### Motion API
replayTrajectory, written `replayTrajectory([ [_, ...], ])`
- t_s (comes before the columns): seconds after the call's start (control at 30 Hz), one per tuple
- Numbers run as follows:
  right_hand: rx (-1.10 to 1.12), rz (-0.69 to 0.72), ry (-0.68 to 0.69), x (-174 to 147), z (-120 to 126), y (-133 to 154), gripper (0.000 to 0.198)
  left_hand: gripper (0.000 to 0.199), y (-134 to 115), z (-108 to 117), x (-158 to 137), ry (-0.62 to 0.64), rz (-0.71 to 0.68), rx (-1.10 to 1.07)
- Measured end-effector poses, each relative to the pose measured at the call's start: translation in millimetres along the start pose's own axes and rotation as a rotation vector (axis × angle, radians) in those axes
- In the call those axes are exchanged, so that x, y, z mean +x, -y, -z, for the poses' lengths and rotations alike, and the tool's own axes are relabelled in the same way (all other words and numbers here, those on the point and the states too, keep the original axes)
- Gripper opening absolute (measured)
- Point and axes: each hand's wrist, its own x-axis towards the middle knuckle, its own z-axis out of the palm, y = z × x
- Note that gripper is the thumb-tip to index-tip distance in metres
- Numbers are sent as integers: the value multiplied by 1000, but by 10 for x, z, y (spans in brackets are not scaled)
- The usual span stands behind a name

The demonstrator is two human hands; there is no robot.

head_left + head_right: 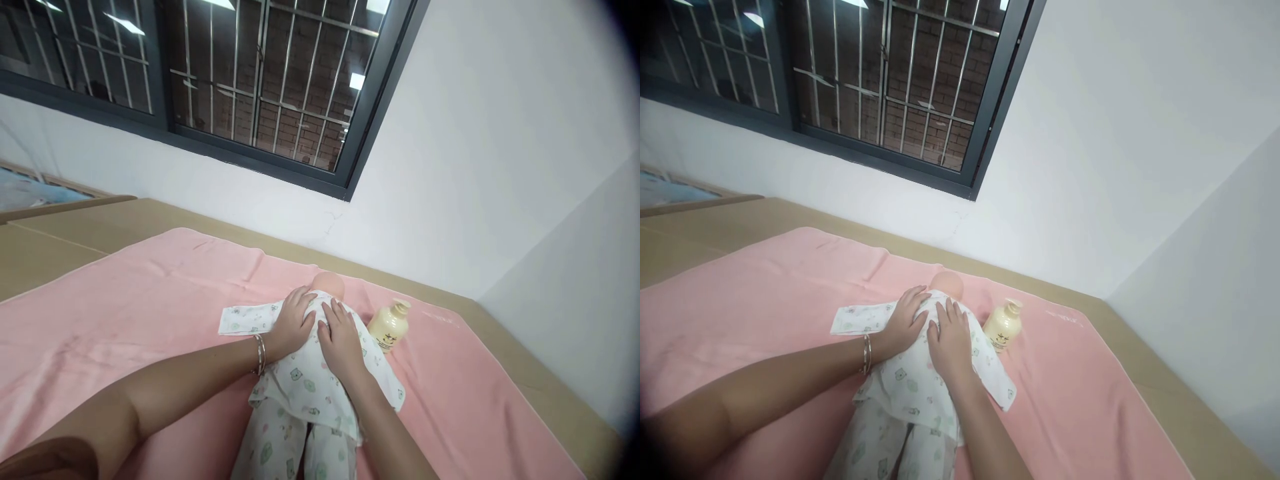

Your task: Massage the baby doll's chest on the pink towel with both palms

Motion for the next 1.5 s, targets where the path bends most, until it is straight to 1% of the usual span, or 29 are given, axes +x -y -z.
replayTrajectory([
  [0.57,-1,4,-18,-5,-5,-13,48,39,47,-45,-4,-7,2,-15],
  [0.8,-10,8,-20,7,20,-3,48,37,22,-12,8,-9,-11,-5],
  [0.9,-56,-38,-19,2,36,40,49,36,22,-9,18,-6,-7,-6],
  [0.97,-103,-73,-9,-25,52,95,50,35,31,-13,29,22,-5,-9],
  [1.1,-155,-68,67,-153,153,247,54,36,43,-10,56,106,4,-35],
  [1.17,-139,-28,117,-220,254,312,57,35,36,2,62,118,12,-43],
  [1.23,-92,31,151,-252,369,348,54,35,26,17,56,113,17,-52],
  [1.3,-44,59,107,-235,451,348,51,36,19,26,40,87,28,-73],
  [1.37,-27,33,-19,-178,453,313,53,37,25,23,17,35,39,-99],
  [1.43,-29,7,-123,-111,363,253,56,37,43,9,-5,-17,38,-117],
  [1.47,-25,11,-129,-82,295,220,56,37,53,0,-14,-35,34,-122],
  [1.5,-13,19,-106,-58,221,187,56,37,63,-9,-21,-46,30,-126],
])
